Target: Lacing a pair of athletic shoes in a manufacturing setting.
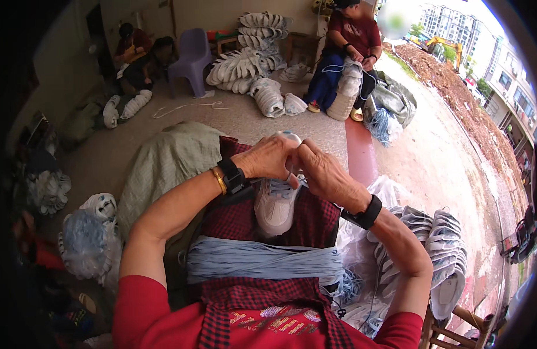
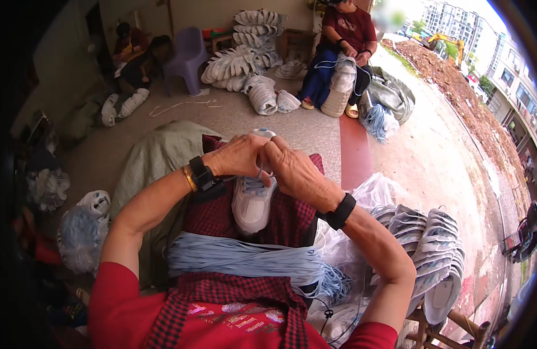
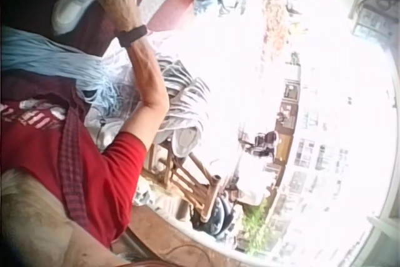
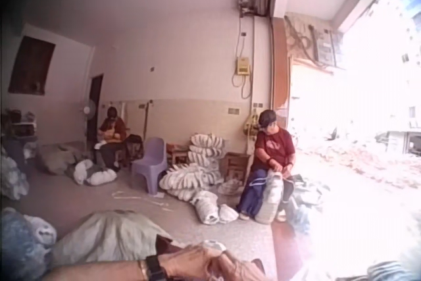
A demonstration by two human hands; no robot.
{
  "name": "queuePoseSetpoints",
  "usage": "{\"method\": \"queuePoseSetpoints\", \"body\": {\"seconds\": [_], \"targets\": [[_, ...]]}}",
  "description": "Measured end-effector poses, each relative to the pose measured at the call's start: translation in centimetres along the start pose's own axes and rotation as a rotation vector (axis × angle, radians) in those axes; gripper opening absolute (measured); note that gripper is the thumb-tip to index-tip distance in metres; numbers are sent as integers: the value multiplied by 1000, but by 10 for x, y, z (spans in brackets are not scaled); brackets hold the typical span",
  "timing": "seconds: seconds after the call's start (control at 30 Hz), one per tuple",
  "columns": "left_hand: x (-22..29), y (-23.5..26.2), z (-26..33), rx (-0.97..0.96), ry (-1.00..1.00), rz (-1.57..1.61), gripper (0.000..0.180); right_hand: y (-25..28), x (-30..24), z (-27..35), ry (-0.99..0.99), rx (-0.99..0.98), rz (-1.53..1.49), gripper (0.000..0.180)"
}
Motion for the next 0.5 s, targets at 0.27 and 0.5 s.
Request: {"method": "queuePoseSetpoints", "body": {"seconds": [0.27,0.5], "targets": [[-5,-8,1,165,-11,-17,34,6,-14,-9,107,-20,55,48],[-5,-7,8,234,-23,8,24,8,-15,-11,65,-37,1,41]]}}
Point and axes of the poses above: each hand's wrist, its own z-axis away from the middle knuckle, its own y-axis out of the back of the hand, x = y × z, the point moved 7 cm from there along -z, towards the middle knuckle, and after that the axes turned 11 degrees about y, right-handed, at the moved point
